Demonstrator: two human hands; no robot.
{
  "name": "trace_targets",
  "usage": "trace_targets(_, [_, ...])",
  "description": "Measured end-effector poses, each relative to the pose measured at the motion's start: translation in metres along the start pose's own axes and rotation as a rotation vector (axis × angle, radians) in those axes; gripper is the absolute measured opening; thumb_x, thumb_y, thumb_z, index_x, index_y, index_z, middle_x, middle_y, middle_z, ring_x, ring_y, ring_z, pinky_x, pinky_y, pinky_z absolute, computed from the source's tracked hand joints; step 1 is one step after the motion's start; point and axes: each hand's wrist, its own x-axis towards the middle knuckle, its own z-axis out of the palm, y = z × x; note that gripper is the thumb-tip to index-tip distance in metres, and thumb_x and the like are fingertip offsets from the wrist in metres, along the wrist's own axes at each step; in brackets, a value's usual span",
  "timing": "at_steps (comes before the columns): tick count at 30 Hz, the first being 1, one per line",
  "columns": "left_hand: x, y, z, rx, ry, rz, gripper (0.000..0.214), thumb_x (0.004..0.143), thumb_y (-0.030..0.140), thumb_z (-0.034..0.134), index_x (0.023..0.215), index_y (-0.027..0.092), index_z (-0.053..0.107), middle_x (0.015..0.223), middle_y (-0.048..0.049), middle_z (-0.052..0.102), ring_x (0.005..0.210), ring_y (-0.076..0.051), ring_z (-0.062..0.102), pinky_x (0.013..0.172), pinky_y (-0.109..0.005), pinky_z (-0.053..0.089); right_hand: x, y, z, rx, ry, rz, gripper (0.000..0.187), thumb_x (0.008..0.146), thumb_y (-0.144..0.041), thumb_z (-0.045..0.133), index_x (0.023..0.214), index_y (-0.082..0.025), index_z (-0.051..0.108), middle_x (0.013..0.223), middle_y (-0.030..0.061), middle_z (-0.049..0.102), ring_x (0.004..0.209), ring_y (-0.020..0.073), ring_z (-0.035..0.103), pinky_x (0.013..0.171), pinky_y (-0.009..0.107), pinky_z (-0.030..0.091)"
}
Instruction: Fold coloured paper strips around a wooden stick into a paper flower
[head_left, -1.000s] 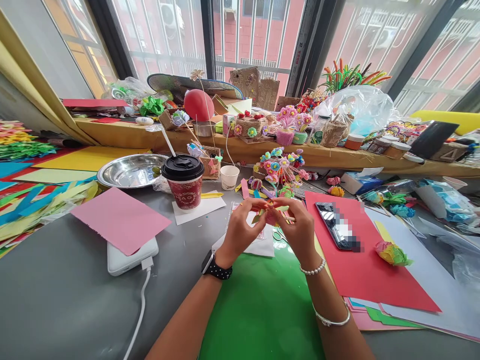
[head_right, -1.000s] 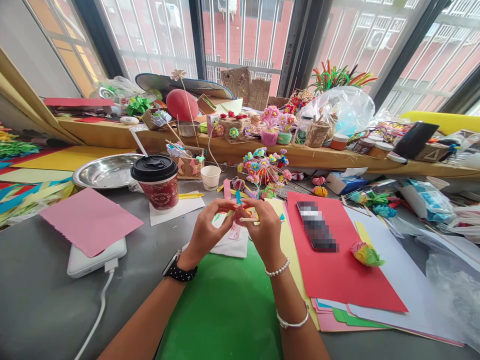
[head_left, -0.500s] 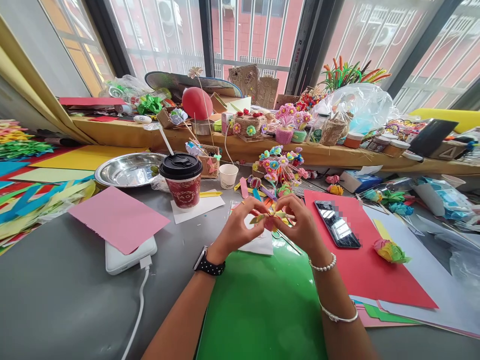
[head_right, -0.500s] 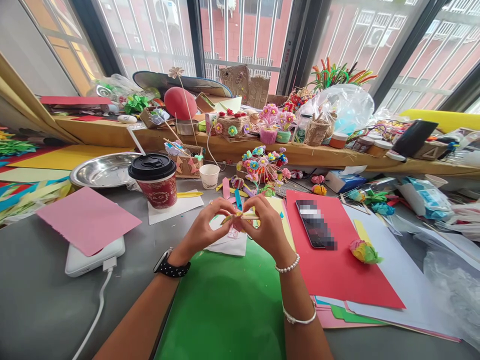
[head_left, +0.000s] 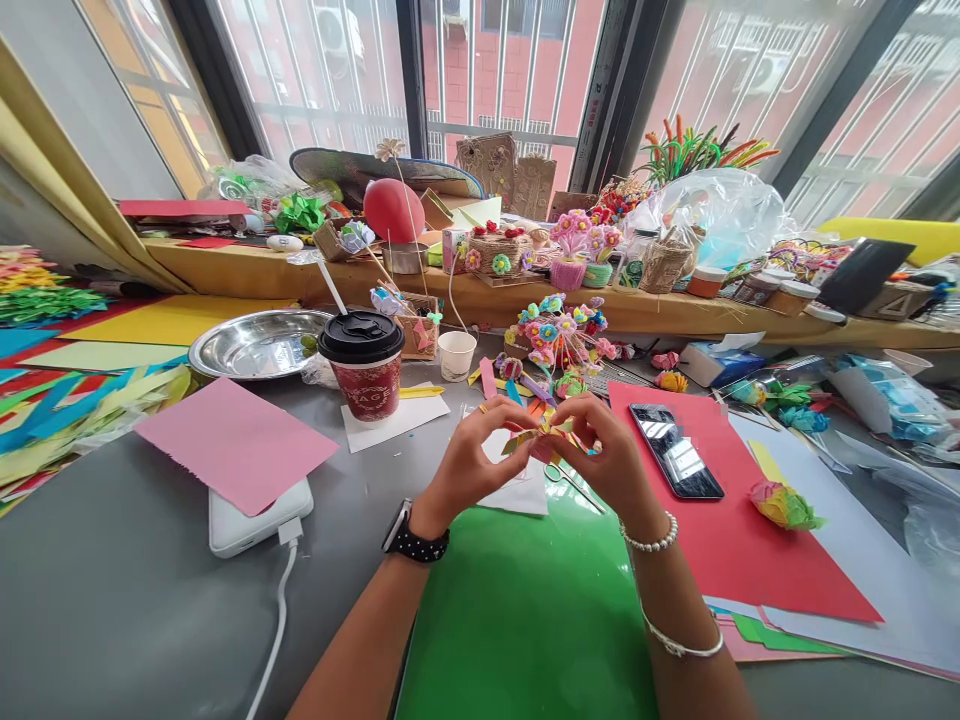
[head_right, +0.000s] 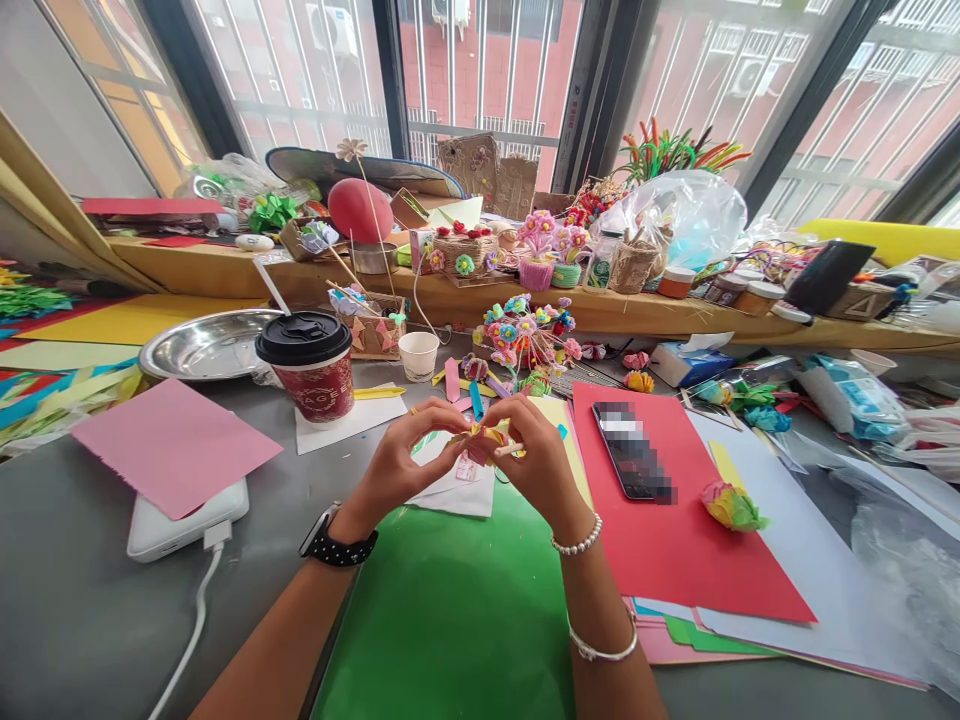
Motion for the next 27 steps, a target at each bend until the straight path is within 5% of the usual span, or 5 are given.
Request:
trace_targets(15, [-0.0022,0.0056,0.0064,0.162,0.073,0.153,0.025,0.072,0.01,0.052,0.094,0.02,0.053,0.092,-0.005,0.054,0.09,-0.015,0.052,0.079,-0.03,0.044,-0.0018,-0.0007,0.0013,0.017,0.164,-0.008,0.013,0.072,-0.018,0.058,0.078,-0.021,0.047,0.076,-0.0011,0.053,0.047,0.0067,0.032,0.043,0.021,0.032])
trace_targets(27, [-0.0013,0.0065,0.0069,0.198,0.113,0.145,0.019,0.074,0.01,0.049,0.09,0.018,0.053,0.085,-0.0027,0.059,0.082,-0.012,0.054,0.075,-0.026,0.044,-0.0006,-0.003,0.0015,0.003,0.139,-0.079,0.009,0.072,-0.018,0.059,0.073,-0.021,0.05,0.076,0.0008,0.053,0.06,0.0106,0.048,0.048,0.023,0.038])
